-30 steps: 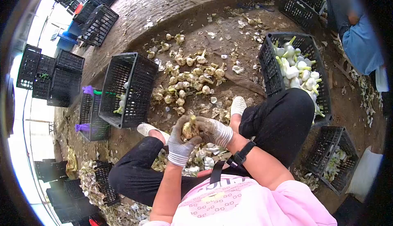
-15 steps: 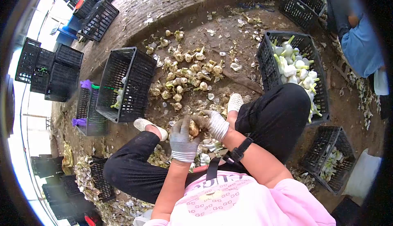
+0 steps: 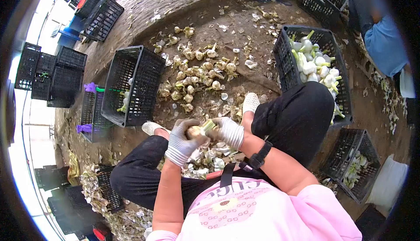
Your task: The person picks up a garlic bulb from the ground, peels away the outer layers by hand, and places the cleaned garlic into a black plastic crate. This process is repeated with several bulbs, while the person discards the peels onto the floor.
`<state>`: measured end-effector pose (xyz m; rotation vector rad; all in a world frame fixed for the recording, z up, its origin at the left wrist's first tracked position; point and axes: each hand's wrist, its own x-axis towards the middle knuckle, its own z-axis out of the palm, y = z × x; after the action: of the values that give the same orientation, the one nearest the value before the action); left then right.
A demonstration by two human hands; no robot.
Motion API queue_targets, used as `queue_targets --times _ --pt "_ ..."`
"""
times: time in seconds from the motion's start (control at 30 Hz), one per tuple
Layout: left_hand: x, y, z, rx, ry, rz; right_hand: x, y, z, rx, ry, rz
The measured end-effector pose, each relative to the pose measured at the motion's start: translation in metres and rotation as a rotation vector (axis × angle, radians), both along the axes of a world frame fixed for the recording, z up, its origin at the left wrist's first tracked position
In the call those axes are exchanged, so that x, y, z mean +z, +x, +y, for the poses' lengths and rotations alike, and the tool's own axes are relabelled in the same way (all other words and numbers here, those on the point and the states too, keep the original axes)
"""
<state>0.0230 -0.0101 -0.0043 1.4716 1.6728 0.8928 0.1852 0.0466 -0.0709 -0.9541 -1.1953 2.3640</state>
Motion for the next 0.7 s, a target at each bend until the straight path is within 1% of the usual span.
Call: queue_targets --times 0.03,0.07,0.1,0.13,0.17,0.23,0.27,0.3,0.33,0.37,0.43,0.47,0.5,0.57,0.6,0.63,0.67,0.7 --pt "-0.008 -0.001 -0.002 0.194 -0.184 -0.448 0.012 -0.002 -0.002 0.064 0.191 -0.105" --pt "-0.013 -0.002 -0.005 0.29 -0.277 -0.84 0.019 -0.005 -0.005 0.076 0.759 -0.255" --pt "-0.014 -0.003 -0.007 0.388 -0.372 -1.231 0.005 -0.008 -0.009 0.009 0.919 -0.253" --pt "-0.026 -0.006 -0.01 0.4 -0.351 -1.278 0.008 -0.007 -0.01 -0.063 0.952 -0.216" --pt "-0.034 -0.013 -0.012 0.325 -0.37 -1.36 0.011 -0.006 -0.008 -0.133 0.99 -0.179" --pt "-0.03 -0.002 -0.008 0.425 -0.308 -1.168 0.01 -0.002 -0.004 -0.198 0.386 -0.133" --pt "-0.034 0.001 -0.008 0.367 -0.238 -0.938 0.009 -0.001 -0.002 -0.222 0.085 -0.104" --pt "-0.033 0.003 -0.007 0.307 -0.165 -0.705 0.005 -0.001 0.005 -0.257 0.091 -0.014" --pt "-0.027 0.006 -0.01 0.3 -0.131 -0.595 0.003 0.001 0.006 -0.265 0.142 -0.058" --pt "-0.026 0.009 -0.011 0.29 -0.109 -0.661 0.002 0.003 0.006 -0.273 0.19 -0.104" --pt "-0.041 0.024 -0.017 0.278 0.019 -0.434 0.0 0.002 -0.002 -0.141 0.164 -0.026" --pt "-0.044 0.032 -0.02 0.299 0.052 -0.446 -0.001 0.001 -0.006 -0.07 0.151 0.015" --pt "-0.036 0.039 -0.013 0.541 -0.06 -0.676 0.005 -0.001 -0.01 -0.05 0.093 0.033" --pt "-0.085 0.011 -0.014 0.648 -0.016 -1.117 0.023 -0.003 -0.016 -0.02 -0.021 0.065" --pt "-0.078 0.01 -0.014 0.686 -0.045 -1.147 -0.008 -0.003 -0.012 -0.107 0.017 0.059" --pt "-0.06 0.012 -0.01 0.722 -0.073 -1.176 -0.01 -0.006 0.0 -0.194 0.056 0.054" --pt "-0.041 0.013 -0.006 0.757 -0.101 -1.203 -0.011 -0.004 0.007 -0.531 -0.581 0.305" --pt "-0.023 0.013 -0.003 0.722 -0.097 -1.139 -0.007 -0.001 0.025 -0.775 -0.692 0.309"
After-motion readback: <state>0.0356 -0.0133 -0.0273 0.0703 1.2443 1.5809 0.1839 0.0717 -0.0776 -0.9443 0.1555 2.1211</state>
